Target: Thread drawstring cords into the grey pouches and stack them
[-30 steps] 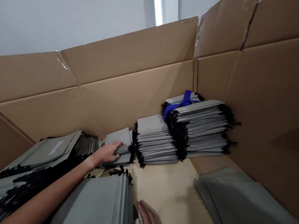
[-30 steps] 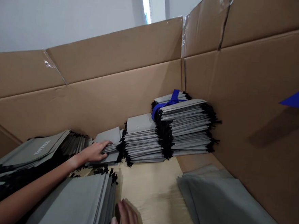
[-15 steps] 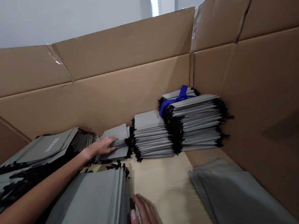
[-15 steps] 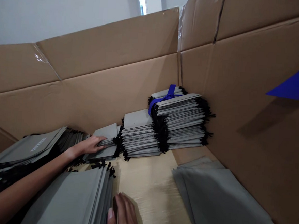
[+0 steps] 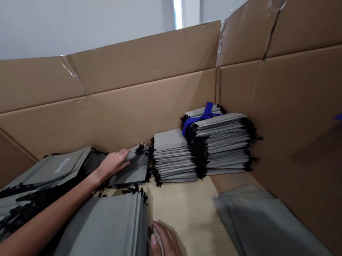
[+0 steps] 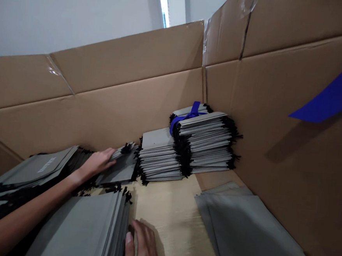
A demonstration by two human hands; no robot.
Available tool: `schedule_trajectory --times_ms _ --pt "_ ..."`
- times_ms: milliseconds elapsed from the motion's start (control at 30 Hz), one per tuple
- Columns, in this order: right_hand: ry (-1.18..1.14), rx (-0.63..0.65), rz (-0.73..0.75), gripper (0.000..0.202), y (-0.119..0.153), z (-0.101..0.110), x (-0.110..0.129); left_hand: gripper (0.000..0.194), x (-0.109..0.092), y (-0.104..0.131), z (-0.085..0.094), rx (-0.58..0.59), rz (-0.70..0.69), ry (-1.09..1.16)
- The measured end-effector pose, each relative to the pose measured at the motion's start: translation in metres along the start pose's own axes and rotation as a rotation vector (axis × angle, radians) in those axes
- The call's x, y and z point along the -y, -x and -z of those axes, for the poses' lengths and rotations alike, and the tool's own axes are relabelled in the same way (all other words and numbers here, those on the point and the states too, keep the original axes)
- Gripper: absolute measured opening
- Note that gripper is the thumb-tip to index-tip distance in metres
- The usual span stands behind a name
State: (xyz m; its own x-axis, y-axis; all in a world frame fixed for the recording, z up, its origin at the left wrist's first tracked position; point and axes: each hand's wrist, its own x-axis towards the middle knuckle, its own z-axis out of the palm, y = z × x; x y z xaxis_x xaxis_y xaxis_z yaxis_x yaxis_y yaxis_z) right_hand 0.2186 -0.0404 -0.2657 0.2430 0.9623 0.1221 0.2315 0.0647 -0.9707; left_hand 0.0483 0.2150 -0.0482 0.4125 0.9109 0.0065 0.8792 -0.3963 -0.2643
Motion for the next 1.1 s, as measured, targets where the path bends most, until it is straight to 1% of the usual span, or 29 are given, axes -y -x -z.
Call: schedule_trajectory --times_ms 100,167,200,267,300,333,367,400,433,467,500,533,567,600,633,667,700,733,767,800,867,933,1033,1100 --pt "-0.064 0.024 -0.044 0.053 -0.004 0.029 0.025 0.040 0.005 0.025 0.039 -0.140 0.081 -0.014" --pt "-0.112 0.098 -0.043 0.052 -0.010 0.054 0.045 0.038 0.000 0.047 0.068 -0.299 0.103 0.007" --pt "-0.135 0.144 -0.046 0.052 -0.015 0.068 0.054 0.035 -0.006 0.060 0.082 -0.398 0.096 0.037" --pt "-0.197 0.151 -0.018 0.054 -0.027 0.094 0.075 0.026 -0.026 0.090 0.108 -0.594 0.070 0.141" --pt "-0.229 0.137 0.007 0.057 -0.035 0.107 0.085 0.024 -0.040 0.106 0.119 -0.669 0.068 0.218" --pt "-0.260 0.118 0.043 0.061 -0.042 0.120 0.095 0.025 -0.055 0.123 0.129 -0.716 0.083 0.311" --pt "-0.290 0.091 0.082 0.068 -0.049 0.133 0.104 0.030 -0.071 0.139 0.135 -0.727 0.106 0.419" --pt "-0.323 0.064 0.122 0.078 -0.056 0.146 0.112 0.035 -0.088 0.156 0.139 -0.714 0.129 0.535" --pt "-0.364 0.051 0.153 0.089 -0.060 0.160 0.118 0.040 -0.106 0.172 0.139 -0.668 0.143 0.647" --pt "-0.420 0.056 0.166 0.100 -0.063 0.174 0.122 0.043 -0.124 0.187 0.136 -0.611 0.152 0.749" --pt "-0.482 0.096 0.160 0.107 -0.063 0.188 0.123 0.045 -0.142 0.201 0.129 -0.544 0.157 0.840" --pt "-0.544 0.169 0.136 0.111 -0.060 0.202 0.120 0.046 -0.160 0.214 0.120 -0.480 0.165 0.923" --pt "-0.600 0.265 0.096 0.109 -0.055 0.216 0.113 0.046 -0.177 0.225 0.107 -0.424 0.181 0.999" --pt "-0.630 0.385 0.044 0.103 -0.048 0.229 0.104 0.046 -0.195 0.235 0.093 -0.363 0.204 1.084" --pt "-0.637 0.488 -0.008 0.095 -0.039 0.241 0.092 0.048 -0.211 0.242 0.077 -0.334 0.243 1.173" --pt "-0.625 0.527 -0.066 0.087 -0.029 0.252 0.079 0.051 -0.226 0.248 0.060 -0.309 0.294 1.238" --pt "-0.593 0.549 -0.150 0.078 -0.020 0.260 0.065 0.052 -0.240 0.251 0.042 -0.274 0.338 1.281" --pt "-0.567 0.544 -0.233 0.068 -0.011 0.266 0.052 0.056 -0.252 0.253 0.026 -0.267 0.385 1.335" --pt "-0.529 0.487 -0.271 0.064 -0.004 0.269 0.042 0.060 -0.262 0.253 0.010 -0.265 0.424 1.393" --pt "-0.475 0.437 -0.279 0.063 0.002 0.270 0.033 0.064 -0.271 0.251 -0.005 -0.272 0.463 1.448" --pt "-0.386 0.325 -0.220 0.066 0.008 0.264 0.023 0.067 -0.282 0.246 -0.027 -0.307 0.517 1.546" --pt "-0.321 0.248 -0.146 0.070 0.009 0.253 0.019 0.066 -0.289 0.240 -0.040 -0.350 0.517 1.621" --pt "-0.239 0.207 -0.106 0.070 0.009 0.232 0.014 0.062 -0.290 0.232 -0.045 -0.400 0.490 1.657" --pt "-0.210 0.209 -0.111 0.070 0.011 0.222 0.010 0.059 -0.288 0.230 -0.043 -0.451 0.536 1.613"
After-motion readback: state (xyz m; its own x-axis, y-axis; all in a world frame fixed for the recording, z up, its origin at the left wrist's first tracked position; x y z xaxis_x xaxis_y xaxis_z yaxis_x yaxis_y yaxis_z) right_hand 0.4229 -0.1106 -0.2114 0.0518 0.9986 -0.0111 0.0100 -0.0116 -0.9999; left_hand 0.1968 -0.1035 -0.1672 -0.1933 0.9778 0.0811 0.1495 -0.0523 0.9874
